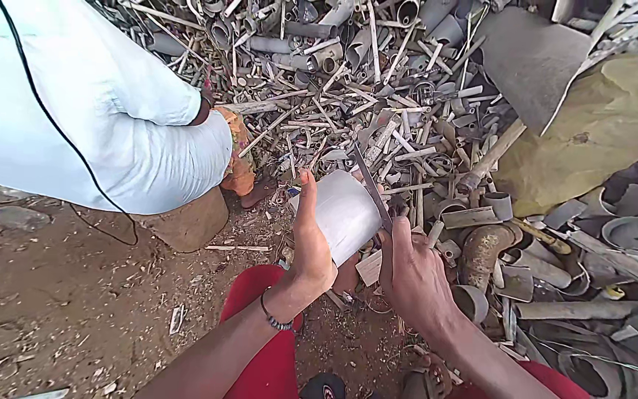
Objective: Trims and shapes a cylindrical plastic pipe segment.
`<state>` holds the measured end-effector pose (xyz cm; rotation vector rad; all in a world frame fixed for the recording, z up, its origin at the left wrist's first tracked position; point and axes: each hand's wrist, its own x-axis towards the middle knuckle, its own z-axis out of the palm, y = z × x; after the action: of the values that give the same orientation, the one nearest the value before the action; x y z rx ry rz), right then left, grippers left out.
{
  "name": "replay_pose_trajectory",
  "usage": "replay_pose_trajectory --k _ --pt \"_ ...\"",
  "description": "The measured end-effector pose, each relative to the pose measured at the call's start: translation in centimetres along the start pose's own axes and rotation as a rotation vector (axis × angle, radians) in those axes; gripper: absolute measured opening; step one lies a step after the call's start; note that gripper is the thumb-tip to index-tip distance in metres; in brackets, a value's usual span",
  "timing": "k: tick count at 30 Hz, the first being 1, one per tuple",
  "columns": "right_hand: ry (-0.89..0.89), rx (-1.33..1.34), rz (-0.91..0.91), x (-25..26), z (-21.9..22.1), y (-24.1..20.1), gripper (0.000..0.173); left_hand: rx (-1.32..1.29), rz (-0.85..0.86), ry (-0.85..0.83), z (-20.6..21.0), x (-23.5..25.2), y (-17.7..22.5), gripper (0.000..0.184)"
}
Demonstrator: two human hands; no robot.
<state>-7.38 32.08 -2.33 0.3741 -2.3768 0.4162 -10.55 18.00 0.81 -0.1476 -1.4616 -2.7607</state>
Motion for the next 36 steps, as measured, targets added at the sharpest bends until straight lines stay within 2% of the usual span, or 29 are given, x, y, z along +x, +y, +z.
replay_pose_trajectory --k 7,11,15,19,27,30,34,36 --pt "0.079 -0.117 -0.084 -1.4 0.6 0.1 0.023 -0.141 -0.136 0.017 0.3 0.0 0.1 0.082" --pt "-0.009 -0.055 -0.092 -2.2 1.0 -1.4 0.016 -0.146 -0.100 0.010 -0.1 0.5 -0.1 0.087" --pt "-0.111 -0.075 0.056 -0.3 0.1 -0.2 0.023 -0.099 -0.038 0.054 -0.2 0.6 -0.5 0.086" --pt "-0.063 -0.090 0.020 -0.6 -0.1 -0.6 0.021 -0.096 -0.045 0.090 -0.2 0.2 -0.1 0.085" --pt "0.024 -0.135 -0.052 -1.5 0.1 -0.3 0.020 -0.094 -0.035 0.049 0.0 0.0 -0.3 0.082" --pt "-0.020 -0.083 -0.020 -1.8 0.2 -0.9 0.019 -0.125 -0.061 0.008 0.0 0.3 -0.3 0.084" --pt "-0.035 -0.034 -0.130 -3.2 0.8 -1.7 0.017 -0.140 -0.061 0.014 -0.1 0.5 -0.5 0.086" --pt "-0.052 -0.027 -0.098 -2.7 0.7 -1.7 0.018 -0.118 -0.067 0.035 -0.2 0.4 -0.4 0.087"
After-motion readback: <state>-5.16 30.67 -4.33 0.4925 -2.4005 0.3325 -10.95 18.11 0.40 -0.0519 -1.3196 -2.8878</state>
